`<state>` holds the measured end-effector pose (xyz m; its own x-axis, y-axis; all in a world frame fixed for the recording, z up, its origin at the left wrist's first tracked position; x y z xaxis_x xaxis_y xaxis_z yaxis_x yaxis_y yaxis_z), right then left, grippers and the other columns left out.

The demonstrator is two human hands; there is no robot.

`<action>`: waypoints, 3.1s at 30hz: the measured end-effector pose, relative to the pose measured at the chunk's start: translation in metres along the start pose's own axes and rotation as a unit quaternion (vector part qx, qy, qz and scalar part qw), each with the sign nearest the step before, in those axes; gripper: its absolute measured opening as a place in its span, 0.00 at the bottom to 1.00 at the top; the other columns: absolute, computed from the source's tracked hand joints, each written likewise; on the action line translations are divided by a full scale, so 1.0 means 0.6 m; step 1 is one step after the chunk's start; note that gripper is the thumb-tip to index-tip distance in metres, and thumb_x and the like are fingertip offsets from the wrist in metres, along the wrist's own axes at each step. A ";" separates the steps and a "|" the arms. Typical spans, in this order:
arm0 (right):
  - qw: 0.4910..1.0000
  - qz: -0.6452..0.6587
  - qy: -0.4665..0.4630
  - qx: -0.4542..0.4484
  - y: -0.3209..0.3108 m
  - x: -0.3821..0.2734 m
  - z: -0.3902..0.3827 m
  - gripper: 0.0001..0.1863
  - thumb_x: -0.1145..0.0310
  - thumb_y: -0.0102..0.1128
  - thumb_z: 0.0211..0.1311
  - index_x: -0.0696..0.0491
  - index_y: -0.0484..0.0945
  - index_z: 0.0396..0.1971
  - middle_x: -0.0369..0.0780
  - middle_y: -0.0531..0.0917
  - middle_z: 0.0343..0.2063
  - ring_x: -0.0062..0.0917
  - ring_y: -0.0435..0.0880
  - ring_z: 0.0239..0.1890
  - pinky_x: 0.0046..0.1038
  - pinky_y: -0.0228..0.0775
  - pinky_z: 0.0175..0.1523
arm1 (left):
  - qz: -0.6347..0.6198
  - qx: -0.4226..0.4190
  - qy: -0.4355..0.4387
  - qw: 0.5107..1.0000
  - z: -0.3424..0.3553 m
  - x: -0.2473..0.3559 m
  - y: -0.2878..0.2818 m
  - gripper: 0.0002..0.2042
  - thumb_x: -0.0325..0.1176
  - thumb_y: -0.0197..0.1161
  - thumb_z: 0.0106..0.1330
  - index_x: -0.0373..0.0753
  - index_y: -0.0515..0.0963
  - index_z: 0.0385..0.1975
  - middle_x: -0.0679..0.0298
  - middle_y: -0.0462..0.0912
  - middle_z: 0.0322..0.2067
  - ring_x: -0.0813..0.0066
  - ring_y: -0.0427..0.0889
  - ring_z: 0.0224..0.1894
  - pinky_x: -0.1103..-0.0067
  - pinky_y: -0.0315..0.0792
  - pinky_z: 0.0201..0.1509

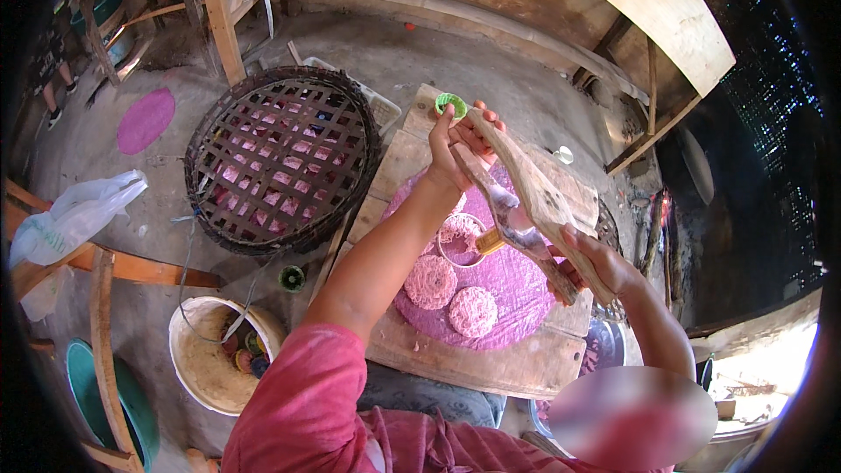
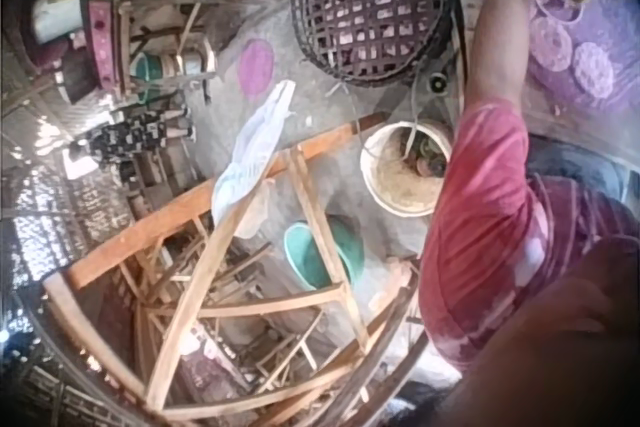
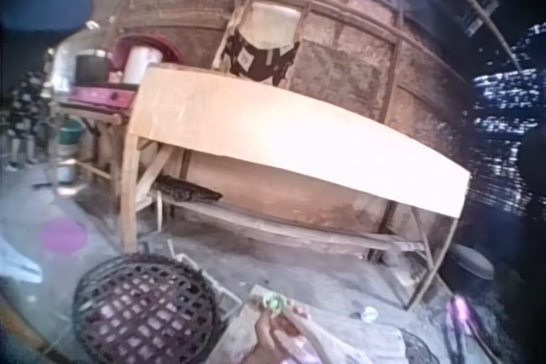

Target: The person scoops pink batter from a bowl, loads it into a handheld wooden press, and squeezes out round pink cakes onto a mat. They then transfer the finished cakes into a woven basket. The process repeats with the same tools and materials.

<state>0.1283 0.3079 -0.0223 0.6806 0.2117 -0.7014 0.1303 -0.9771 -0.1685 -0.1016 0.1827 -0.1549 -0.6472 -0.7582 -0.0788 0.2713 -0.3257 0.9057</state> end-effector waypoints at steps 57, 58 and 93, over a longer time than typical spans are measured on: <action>0.792 -0.425 -0.419 0.129 0.084 0.074 0.181 0.49 0.54 0.77 0.42 0.48 0.60 0.66 0.44 0.70 0.60 0.42 0.66 0.61 0.42 0.53 0.69 | 0.615 -0.025 0.044 0.787 -0.317 0.140 0.483 0.51 0.68 0.18 0.68 0.22 0.75 0.16 0.38 0.78 0.17 0.48 0.80 0.18 0.60 0.77 0.27; 0.799 -0.423 -0.407 0.129 0.084 0.073 0.180 0.49 0.54 0.77 0.42 0.48 0.61 0.65 0.43 0.71 0.60 0.42 0.67 0.61 0.41 0.53 0.69 | 0.591 -0.032 0.067 0.803 -0.322 0.140 0.481 0.52 0.68 0.17 0.68 0.20 0.75 0.15 0.38 0.78 0.17 0.48 0.81 0.19 0.61 0.78 0.27; 0.861 -0.386 -0.287 0.166 0.031 0.206 0.002 0.45 0.58 0.77 0.42 0.49 0.65 0.63 0.42 0.72 0.59 0.40 0.71 0.58 0.40 0.56 0.67 | 0.636 -0.067 0.086 0.764 -0.316 0.168 0.450 0.40 0.63 0.30 0.73 0.27 0.75 0.23 0.44 0.78 0.17 0.54 0.80 0.19 0.64 0.77 0.26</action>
<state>0.2140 0.3158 -0.1132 0.0036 0.8650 -0.5018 0.1058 -0.4993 -0.8599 0.0415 -0.0887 0.0024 0.3021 -0.5685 0.7652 0.6804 0.6908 0.2447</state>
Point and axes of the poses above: each hand's wrist, its own z-axis towards the middle knuckle, its own y-axis out of the palm, x = y × z, the point moved 1 cm from there along z, towards the middle knuckle
